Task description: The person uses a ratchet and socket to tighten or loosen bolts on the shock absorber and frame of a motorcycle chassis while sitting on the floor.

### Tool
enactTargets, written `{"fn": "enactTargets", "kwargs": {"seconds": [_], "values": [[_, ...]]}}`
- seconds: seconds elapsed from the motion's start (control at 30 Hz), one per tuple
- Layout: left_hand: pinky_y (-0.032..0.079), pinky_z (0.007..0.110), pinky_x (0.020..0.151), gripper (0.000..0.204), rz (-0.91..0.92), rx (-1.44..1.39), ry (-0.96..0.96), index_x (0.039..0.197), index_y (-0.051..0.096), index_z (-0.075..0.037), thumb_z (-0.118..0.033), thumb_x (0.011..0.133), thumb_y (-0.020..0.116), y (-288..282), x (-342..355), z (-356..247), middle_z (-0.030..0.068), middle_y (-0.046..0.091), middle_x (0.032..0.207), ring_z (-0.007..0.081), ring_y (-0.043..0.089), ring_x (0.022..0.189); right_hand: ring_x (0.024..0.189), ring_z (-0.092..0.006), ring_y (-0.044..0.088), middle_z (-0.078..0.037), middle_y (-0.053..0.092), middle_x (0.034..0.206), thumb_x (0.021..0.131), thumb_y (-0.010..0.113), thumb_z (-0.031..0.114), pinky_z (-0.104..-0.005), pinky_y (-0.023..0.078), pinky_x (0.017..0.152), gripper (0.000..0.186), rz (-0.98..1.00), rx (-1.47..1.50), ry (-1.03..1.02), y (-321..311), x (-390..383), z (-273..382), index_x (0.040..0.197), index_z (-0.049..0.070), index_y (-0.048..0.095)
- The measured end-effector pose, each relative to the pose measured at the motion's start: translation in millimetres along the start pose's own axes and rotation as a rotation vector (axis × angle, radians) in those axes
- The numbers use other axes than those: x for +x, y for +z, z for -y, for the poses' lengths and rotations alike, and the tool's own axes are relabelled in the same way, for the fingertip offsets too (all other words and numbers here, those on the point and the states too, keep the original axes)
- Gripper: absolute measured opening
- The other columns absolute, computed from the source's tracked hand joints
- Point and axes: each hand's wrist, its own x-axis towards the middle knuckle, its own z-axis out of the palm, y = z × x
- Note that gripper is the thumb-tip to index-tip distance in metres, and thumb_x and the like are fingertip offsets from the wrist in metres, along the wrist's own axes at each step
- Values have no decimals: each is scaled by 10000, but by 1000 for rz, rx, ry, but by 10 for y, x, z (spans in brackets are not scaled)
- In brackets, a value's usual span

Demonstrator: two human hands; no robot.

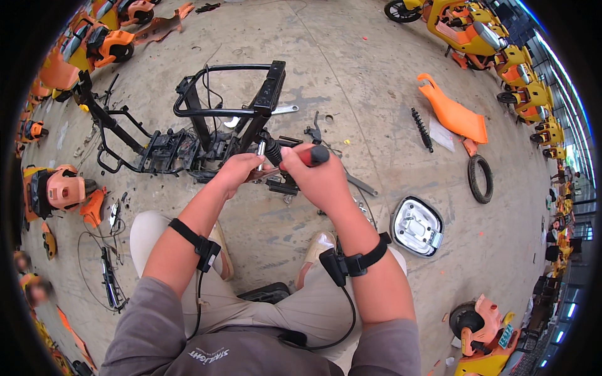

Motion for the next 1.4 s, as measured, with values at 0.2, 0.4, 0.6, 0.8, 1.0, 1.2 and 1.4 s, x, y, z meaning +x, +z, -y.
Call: {"fn": "enactTargets", "kwargs": {"seconds": [0.2, 0.4, 0.6, 0.8, 1.0, 1.2, 1.4], "values": [[434, 265, 709, 277, -20, 2, -8, 915, 704, -59, -283, 1002, 566, 66, 12, -28, 13, 666, 849, 99, 562, 734, 746, -86, 539, 9, 662, 792, 938, 672, 337, -266, 446, 704, 312, 20, -35, 57, -136, -46, -105, 913, 32, 731], [438, 275, 712, 298, -19, 28, 61, 932, 701, -52, -299, 1015, 557, 24, 86, 103, 12, 664, 857, 93, 558, 750, 684, -88, 554, 8, 639, 711, 919, 697, 316, -279, 473, 661, 277, -34, 12, -7, 54, -35, -6, 884, 43, 728], [454, 278, 675, 238, -102, -63, 107, 897, 702, -33, -223, 978, 586, 104, 19, 52, 24, 656, 801, 102, 569, 718, 656, -64, 520, 25, 632, 712, 926, 692, 248, -262, 447, 610, 209, 37, 78, -152, 365, 6, 145, 900, 41, 690], [446, 281, 660, 341, -116, -142, 145, 983, 693, -22, -353, 993, 612, 119, -82, -12, 24, 669, 868, 88, 565, 758, 651, -69, 516, 25, 605, 691, 910, 707, 253, -268, 448, 605, 206, 69, -74, -222, 444, -7, 236, 886, 50, 686], [434, 271, 652, 261, -78, -22, 112, 846, 701, -29, -244, 965, 612, 44, 49, 83, 40, 651, 760, 106, 559, 681, 644, -105, 571, -12, 644, 686, 914, 690, 342, -300, 471, 626, 285, -4, 42, -105, 234, -21, 25, 849, 65, 702], [455, 274, 710, 238, -105, 20, 64, 904, 690, -36, -254, 974, 625, 76, 32, 33, 24, 669, 864, 104, 579, 752, 647, -86, 525, 16, 612, 678, 943, 665, 364, -271, 444, 612, 323, -17, -18, 14, -22, -84, -214, 859, 58, 726], [444, 303, 644, 233, -157, -71, 102, 831, 698, -17, -231, 923, 683, 78, 98, 112, 44, 666, 778, 120, 575, 695, 665, -89, 540, 8, 635, 704, 948, 664, 356, -276, 459, 636, 323, -23, -23, -1, 4, -118, -123, 857, 51, 724]]}}
